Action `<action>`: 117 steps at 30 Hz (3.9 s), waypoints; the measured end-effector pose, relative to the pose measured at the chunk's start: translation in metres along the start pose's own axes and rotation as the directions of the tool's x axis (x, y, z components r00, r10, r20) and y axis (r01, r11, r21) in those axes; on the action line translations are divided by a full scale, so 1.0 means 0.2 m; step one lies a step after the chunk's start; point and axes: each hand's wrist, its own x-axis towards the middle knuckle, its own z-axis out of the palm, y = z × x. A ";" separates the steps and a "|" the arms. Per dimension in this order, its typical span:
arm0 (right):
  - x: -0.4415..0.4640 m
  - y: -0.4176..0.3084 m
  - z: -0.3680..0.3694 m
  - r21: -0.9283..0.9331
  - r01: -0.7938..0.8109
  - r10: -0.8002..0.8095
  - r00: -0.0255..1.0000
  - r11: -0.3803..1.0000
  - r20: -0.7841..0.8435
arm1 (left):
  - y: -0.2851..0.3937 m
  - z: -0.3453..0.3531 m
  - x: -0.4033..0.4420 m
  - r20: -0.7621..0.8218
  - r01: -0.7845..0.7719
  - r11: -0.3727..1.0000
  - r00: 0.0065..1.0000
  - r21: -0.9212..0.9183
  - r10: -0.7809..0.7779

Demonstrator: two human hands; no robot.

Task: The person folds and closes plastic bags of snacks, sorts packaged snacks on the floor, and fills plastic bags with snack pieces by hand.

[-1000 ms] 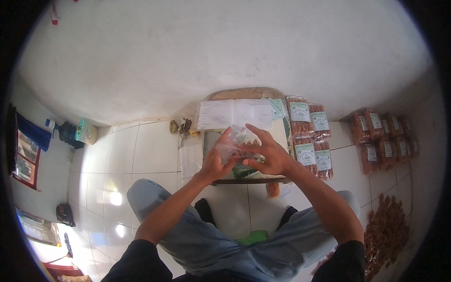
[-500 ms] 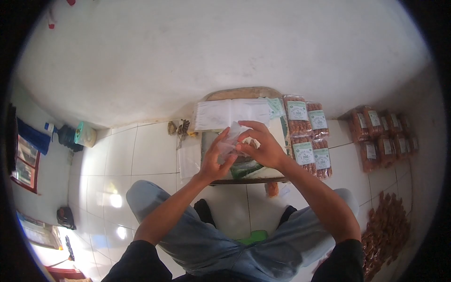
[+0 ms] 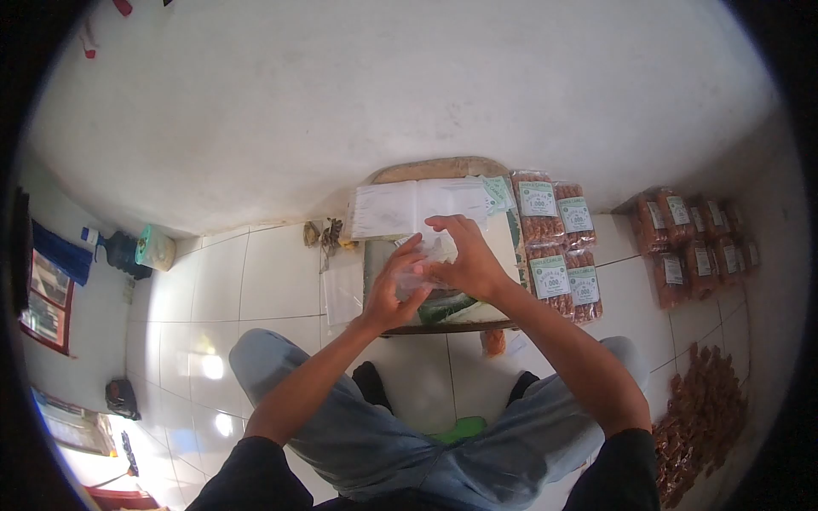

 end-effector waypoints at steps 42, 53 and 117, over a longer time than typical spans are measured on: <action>-0.12 0.09 -0.08 -0.008 0.201 -0.194 0.953 0.979 0.231 | -0.05 -0.04 0.00 0.220 0.274 0.959 0.942 -0.075 -0.252; -0.10 0.09 -0.07 -0.084 0.231 -0.219 0.967 0.969 0.133 | -0.06 -0.01 0.01 0.158 0.208 0.964 0.971 -0.164 -0.182; -0.05 -0.16 -0.44 -0.214 0.280 -0.267 0.960 0.936 0.089 | -0.10 -0.02 0.01 0.098 0.055 0.959 0.992 0.279 -0.085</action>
